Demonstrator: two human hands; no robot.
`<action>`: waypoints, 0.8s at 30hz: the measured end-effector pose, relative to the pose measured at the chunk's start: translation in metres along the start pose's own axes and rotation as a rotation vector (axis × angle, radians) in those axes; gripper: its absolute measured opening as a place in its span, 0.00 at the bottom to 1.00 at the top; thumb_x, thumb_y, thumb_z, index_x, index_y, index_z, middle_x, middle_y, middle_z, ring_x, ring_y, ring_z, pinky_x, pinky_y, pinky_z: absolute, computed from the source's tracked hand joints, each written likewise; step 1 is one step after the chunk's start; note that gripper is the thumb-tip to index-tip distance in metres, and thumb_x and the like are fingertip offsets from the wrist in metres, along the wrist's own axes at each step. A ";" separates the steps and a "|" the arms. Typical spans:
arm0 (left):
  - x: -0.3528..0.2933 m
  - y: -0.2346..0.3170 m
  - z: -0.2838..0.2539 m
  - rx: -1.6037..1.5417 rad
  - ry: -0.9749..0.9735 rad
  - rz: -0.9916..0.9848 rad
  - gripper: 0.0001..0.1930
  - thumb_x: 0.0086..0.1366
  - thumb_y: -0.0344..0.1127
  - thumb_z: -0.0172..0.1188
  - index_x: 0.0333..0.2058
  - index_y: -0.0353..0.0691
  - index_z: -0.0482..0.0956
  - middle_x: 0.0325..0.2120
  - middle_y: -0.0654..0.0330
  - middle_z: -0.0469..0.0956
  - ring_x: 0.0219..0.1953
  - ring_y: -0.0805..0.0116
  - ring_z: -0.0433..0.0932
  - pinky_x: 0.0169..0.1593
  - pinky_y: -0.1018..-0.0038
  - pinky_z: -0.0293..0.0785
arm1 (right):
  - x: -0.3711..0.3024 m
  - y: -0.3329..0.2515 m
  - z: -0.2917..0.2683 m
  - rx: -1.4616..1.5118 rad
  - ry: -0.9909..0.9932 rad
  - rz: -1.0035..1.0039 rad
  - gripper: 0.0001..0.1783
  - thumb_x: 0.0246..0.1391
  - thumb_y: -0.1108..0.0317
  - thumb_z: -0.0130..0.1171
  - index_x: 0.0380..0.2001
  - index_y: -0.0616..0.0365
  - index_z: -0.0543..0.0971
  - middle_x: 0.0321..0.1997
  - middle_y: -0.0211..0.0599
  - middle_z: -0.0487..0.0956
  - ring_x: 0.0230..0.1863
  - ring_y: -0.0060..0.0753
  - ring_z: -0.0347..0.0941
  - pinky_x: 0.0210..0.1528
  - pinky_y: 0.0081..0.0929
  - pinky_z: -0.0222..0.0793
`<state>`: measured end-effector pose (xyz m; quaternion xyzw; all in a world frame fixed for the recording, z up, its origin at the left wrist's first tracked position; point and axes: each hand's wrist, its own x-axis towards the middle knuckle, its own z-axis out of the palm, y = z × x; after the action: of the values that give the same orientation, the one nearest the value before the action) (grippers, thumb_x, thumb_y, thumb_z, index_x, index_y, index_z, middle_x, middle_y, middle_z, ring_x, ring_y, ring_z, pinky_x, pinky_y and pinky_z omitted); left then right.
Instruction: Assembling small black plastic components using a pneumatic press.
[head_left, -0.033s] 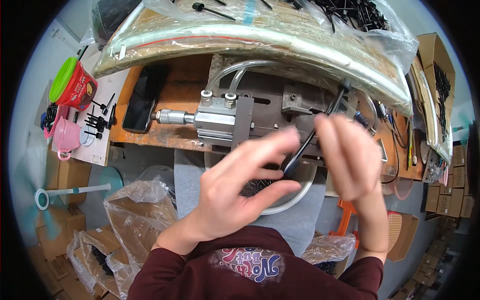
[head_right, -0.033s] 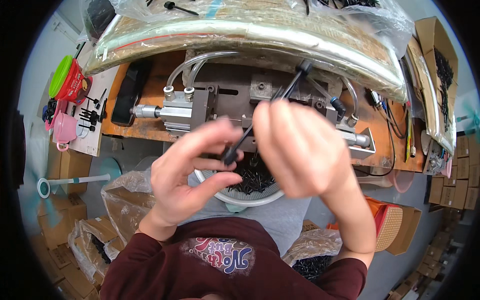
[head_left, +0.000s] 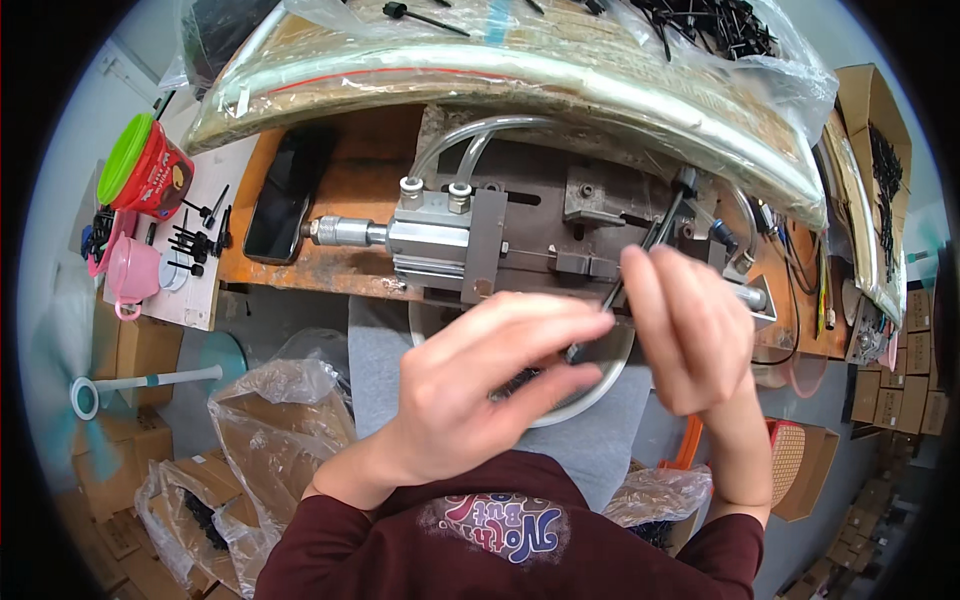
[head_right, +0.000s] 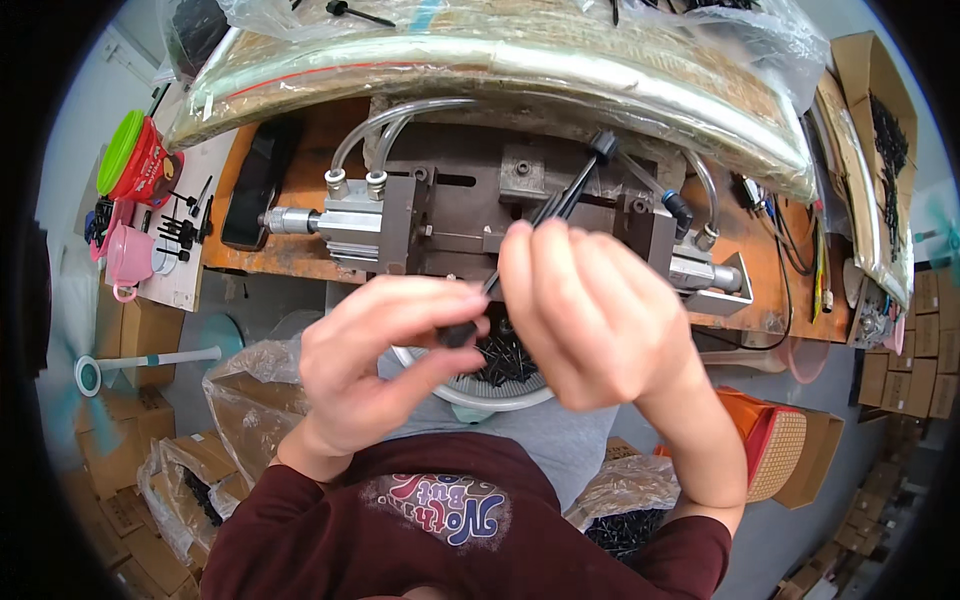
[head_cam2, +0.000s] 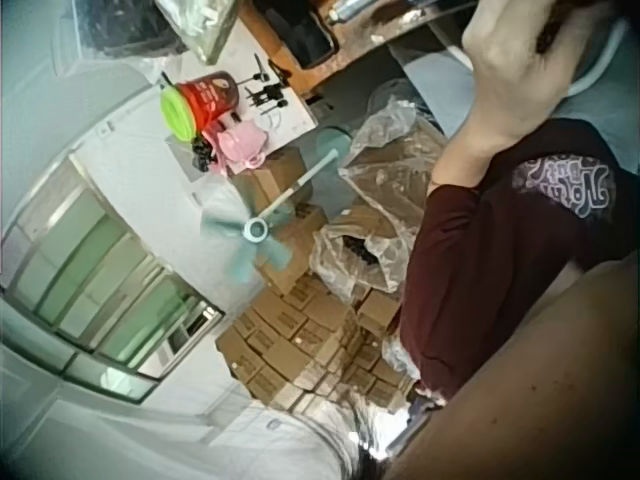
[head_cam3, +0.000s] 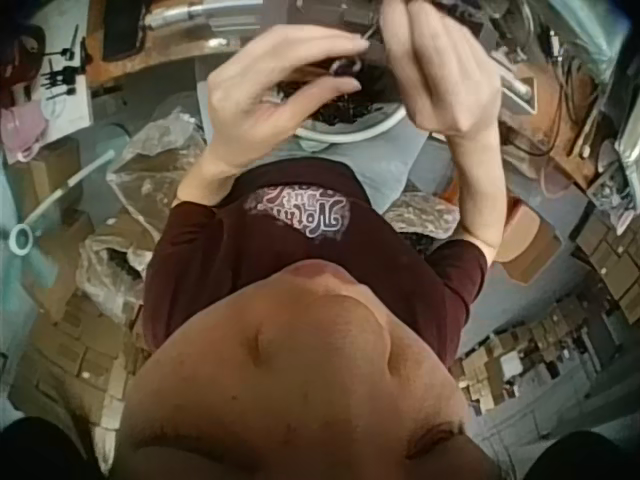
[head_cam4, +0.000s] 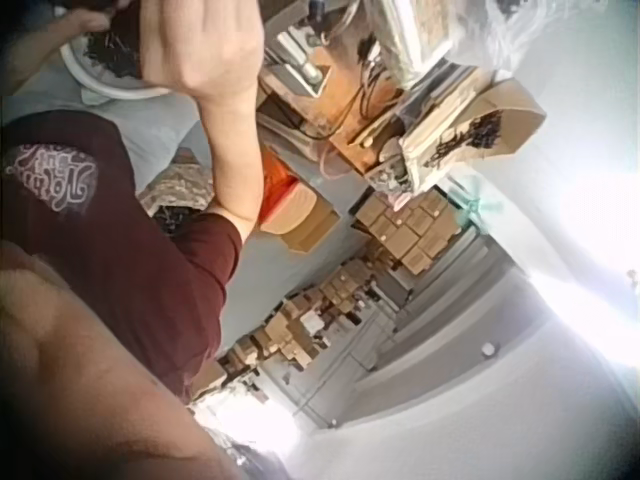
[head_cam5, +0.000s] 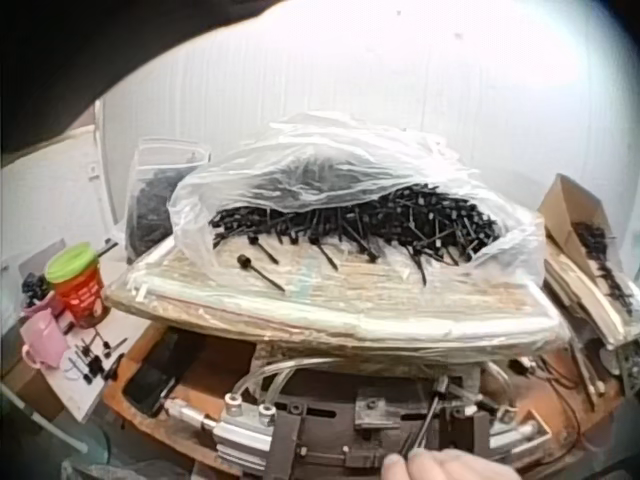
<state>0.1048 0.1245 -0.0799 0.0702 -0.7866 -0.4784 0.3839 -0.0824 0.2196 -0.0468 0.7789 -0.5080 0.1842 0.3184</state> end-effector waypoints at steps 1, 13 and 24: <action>0.000 0.004 0.002 0.005 -0.004 -0.001 0.22 0.48 0.22 0.74 0.45 0.33 0.83 0.42 0.50 0.82 0.40 0.65 0.83 0.37 0.75 0.81 | -0.006 -0.005 0.000 0.002 0.021 0.019 0.17 0.41 0.77 0.62 0.37 0.76 0.81 0.38 0.51 0.78 0.31 0.43 0.79 0.32 0.33 0.78; -0.013 -0.037 0.039 0.639 -0.071 0.177 0.15 0.49 0.31 0.71 0.36 0.35 0.83 0.51 0.52 0.80 0.31 0.66 0.80 0.37 0.75 0.77 | -0.037 -0.019 -0.014 0.567 0.431 0.842 0.12 0.56 0.84 0.60 0.43 0.68 0.74 0.43 0.51 0.80 0.36 0.34 0.80 0.39 0.26 0.78; -0.002 -0.026 0.037 0.826 -0.237 0.177 0.14 0.50 0.33 0.71 0.36 0.34 0.83 0.50 0.52 0.81 0.25 0.70 0.78 0.30 0.76 0.72 | -0.040 -0.025 -0.026 1.070 0.411 1.356 0.06 0.64 0.75 0.53 0.42 0.66 0.71 0.35 0.53 0.82 0.22 0.29 0.77 0.27 0.20 0.74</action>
<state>0.0752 0.1375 -0.1111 0.0951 -0.9535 -0.0937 0.2703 -0.0749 0.2710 -0.0602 0.3065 -0.6388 0.6820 -0.1812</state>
